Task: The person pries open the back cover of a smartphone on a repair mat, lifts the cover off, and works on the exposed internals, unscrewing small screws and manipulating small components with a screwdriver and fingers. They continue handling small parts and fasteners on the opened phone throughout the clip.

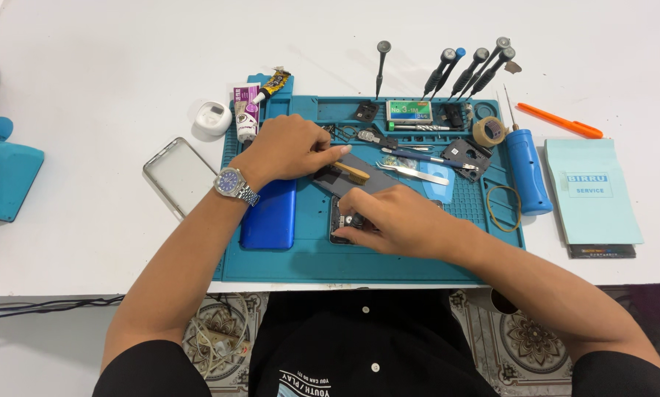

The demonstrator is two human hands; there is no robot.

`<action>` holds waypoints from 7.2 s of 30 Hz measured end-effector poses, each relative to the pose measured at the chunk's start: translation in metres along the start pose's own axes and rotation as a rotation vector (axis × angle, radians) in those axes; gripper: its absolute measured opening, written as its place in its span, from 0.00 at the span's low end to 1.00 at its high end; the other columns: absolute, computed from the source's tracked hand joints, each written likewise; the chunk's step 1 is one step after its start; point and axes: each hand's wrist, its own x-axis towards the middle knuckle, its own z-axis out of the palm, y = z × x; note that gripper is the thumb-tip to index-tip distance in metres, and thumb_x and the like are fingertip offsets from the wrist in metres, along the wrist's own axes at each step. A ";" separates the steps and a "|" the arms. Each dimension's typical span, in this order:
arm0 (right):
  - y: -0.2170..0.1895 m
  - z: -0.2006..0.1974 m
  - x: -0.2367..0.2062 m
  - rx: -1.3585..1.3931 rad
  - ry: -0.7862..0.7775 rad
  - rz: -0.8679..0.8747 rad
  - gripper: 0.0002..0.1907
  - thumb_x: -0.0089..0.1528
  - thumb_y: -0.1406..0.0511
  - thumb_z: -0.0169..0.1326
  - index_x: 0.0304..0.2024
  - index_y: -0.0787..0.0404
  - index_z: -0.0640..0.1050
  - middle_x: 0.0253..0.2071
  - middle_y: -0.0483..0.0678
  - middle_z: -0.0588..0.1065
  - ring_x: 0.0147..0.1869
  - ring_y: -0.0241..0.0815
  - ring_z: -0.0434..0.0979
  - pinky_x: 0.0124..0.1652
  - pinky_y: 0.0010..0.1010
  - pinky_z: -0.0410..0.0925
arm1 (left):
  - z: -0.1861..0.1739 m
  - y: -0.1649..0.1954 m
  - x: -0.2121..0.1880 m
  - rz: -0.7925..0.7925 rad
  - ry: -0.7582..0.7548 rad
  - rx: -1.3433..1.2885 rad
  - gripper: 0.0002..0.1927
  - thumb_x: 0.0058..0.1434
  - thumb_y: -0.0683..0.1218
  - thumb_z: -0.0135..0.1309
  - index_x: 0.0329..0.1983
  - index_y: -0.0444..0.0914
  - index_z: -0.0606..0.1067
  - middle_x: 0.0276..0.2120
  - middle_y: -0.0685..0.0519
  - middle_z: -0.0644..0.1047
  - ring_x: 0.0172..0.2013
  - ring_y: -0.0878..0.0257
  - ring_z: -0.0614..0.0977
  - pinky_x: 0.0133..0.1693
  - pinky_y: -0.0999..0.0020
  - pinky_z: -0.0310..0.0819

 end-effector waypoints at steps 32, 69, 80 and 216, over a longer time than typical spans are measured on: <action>-0.012 -0.010 0.001 0.157 -0.045 -0.253 0.14 0.62 0.68 0.59 0.47 0.62 0.70 0.38 0.50 0.78 0.41 0.51 0.82 0.39 0.38 0.74 | -0.003 0.002 -0.001 -0.002 0.001 -0.015 0.32 0.64 0.70 0.46 0.17 0.43 0.79 0.10 0.53 0.72 0.14 0.58 0.74 0.21 0.60 0.66; -0.011 -0.007 0.001 -0.021 0.093 -0.274 0.12 0.59 0.71 0.58 0.44 0.62 0.73 0.28 0.49 0.76 0.31 0.48 0.79 0.29 0.37 0.70 | -0.002 0.001 -0.001 0.001 0.007 -0.014 0.33 0.64 0.70 0.45 0.15 0.44 0.78 0.10 0.54 0.70 0.14 0.58 0.73 0.21 0.60 0.65; 0.008 -0.005 -0.007 0.131 0.196 -0.206 0.11 0.62 0.74 0.56 0.46 0.62 0.72 0.31 0.46 0.78 0.27 0.37 0.80 0.26 0.28 0.70 | 0.001 0.000 0.001 0.009 0.019 0.004 0.33 0.64 0.70 0.45 0.16 0.43 0.78 0.10 0.54 0.71 0.14 0.58 0.73 0.21 0.59 0.66; -0.005 -0.014 0.003 -0.001 0.068 -0.248 0.16 0.57 0.67 0.64 0.43 0.61 0.73 0.30 0.48 0.75 0.32 0.45 0.78 0.29 0.36 0.68 | -0.002 0.002 0.000 -0.003 0.009 0.003 0.32 0.64 0.70 0.45 0.17 0.44 0.79 0.11 0.54 0.73 0.16 0.56 0.75 0.22 0.59 0.68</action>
